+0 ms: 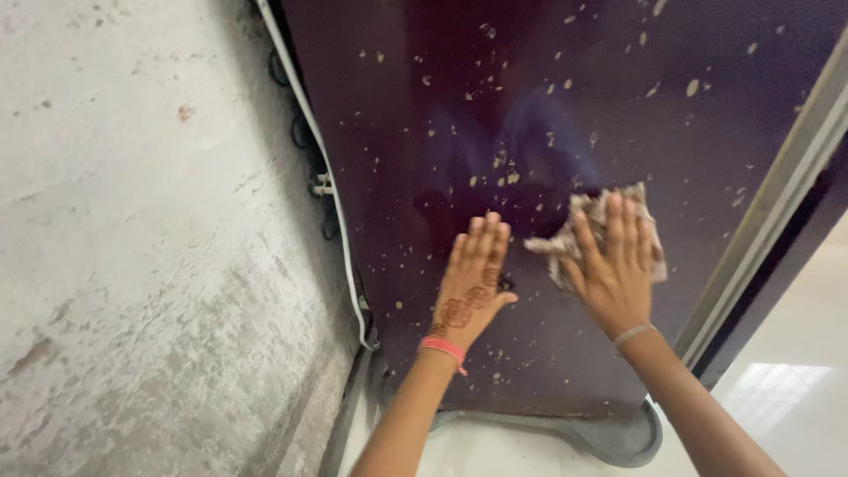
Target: The person wipes a dark-colored vertical surface with a cloth. They use their right hand to scrub the surface while their left hand rests on it for support. The person repeatedly wipes the same area throughout the clip.
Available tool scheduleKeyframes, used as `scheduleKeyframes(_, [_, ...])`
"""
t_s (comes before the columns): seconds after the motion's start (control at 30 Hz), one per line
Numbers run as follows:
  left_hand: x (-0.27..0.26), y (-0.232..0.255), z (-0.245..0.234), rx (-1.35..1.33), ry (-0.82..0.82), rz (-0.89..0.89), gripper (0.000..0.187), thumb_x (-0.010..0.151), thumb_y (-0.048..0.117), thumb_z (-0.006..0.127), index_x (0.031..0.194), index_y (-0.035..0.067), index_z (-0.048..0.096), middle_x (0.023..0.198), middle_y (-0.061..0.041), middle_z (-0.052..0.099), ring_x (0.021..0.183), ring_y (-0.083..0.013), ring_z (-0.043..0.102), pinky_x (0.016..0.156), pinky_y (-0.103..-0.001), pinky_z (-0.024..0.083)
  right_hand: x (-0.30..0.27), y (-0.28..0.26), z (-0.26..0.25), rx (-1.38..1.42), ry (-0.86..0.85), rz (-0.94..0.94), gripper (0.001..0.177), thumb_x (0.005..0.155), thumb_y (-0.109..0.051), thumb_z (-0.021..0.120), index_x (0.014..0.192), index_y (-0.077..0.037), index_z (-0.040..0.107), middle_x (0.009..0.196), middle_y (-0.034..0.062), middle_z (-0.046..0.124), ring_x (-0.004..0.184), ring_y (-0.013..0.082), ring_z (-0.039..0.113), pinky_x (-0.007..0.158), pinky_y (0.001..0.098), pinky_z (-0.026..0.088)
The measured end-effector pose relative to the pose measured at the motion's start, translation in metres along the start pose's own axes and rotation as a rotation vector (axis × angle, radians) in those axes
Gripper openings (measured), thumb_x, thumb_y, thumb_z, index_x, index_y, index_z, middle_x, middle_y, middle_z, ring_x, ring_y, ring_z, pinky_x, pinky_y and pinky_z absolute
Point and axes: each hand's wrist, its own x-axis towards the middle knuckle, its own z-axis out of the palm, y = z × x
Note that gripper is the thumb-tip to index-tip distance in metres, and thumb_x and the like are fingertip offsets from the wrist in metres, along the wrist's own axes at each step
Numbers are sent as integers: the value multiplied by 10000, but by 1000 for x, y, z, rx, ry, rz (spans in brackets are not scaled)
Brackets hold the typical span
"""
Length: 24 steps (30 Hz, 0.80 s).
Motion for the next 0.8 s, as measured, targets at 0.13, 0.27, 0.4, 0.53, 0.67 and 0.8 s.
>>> scheduleKeyframes(0.13, [-25, -35, -14, 114, -13, -96, 1214, 748, 620, 659, 1577, 53, -24, 1672, -121, -10, 1549, -277, 5, 1279, -419, 62, -16, 14, -25, -44, 45, 154, 725, 1000, -538, 435, 1631, -376, 118, 1709, 108, -87, 1582, 331, -65, 1284, 561, -22])
scheduleKeyframes(0.27, [-29, -38, -9, 202, -35, -70, 1212, 736, 641, 631, 1587, 67, -12, 1681, -106, 13, 1555, -263, 21, 1289, -406, 73, 23, -13, -17, -31, 181, 253, 705, 1128, -487, 392, 1718, -316, 46, 1710, 154, -90, 1585, 370, -71, 1340, 585, -7])
scheduleKeyframes(0.4, [-30, -41, -12, 164, 79, -33, 1217, 739, 667, 616, 1597, 73, -9, 1686, -88, 24, 1561, -248, 27, 1296, -404, 72, 60, -66, 6, -124, 23, 118, 715, 1079, -534, 432, 1661, -319, 76, 1708, 137, -55, 1570, 353, -31, 1289, 561, 23])
scheduleKeyframes(0.53, [-30, -39, -14, 219, -17, -66, 1200, 742, 645, 626, 1590, 79, -9, 1685, -74, 22, 1558, -234, 24, 1293, -392, 74, 29, -74, 15, -233, -126, -123, 716, 1046, -544, 426, 1645, -332, 98, 1719, 108, -84, 1588, 271, -47, 1307, 490, 13])
scheduleKeyframes(0.67, [-28, -40, -16, 187, -24, -72, 1180, 735, 641, 616, 1589, 104, 3, 1683, -54, 32, 1555, -215, 31, 1293, -382, 75, 12, -46, -6, -124, -84, -41, 733, 986, -547, 414, 1618, -348, 100, 1705, 100, -88, 1577, 277, -76, 1293, 500, -26])
scheduleKeyframes(0.8, [-30, -40, -13, 212, 10, -61, 1191, 743, 660, 596, 1594, 92, -14, 1689, -59, 34, 1563, -222, 38, 1300, -386, 70, 57, -71, -11, -100, 20, 57, 730, 1093, -580, 398, 1679, -287, 79, 1703, 160, -92, 1575, 317, -95, 1303, 511, -46])
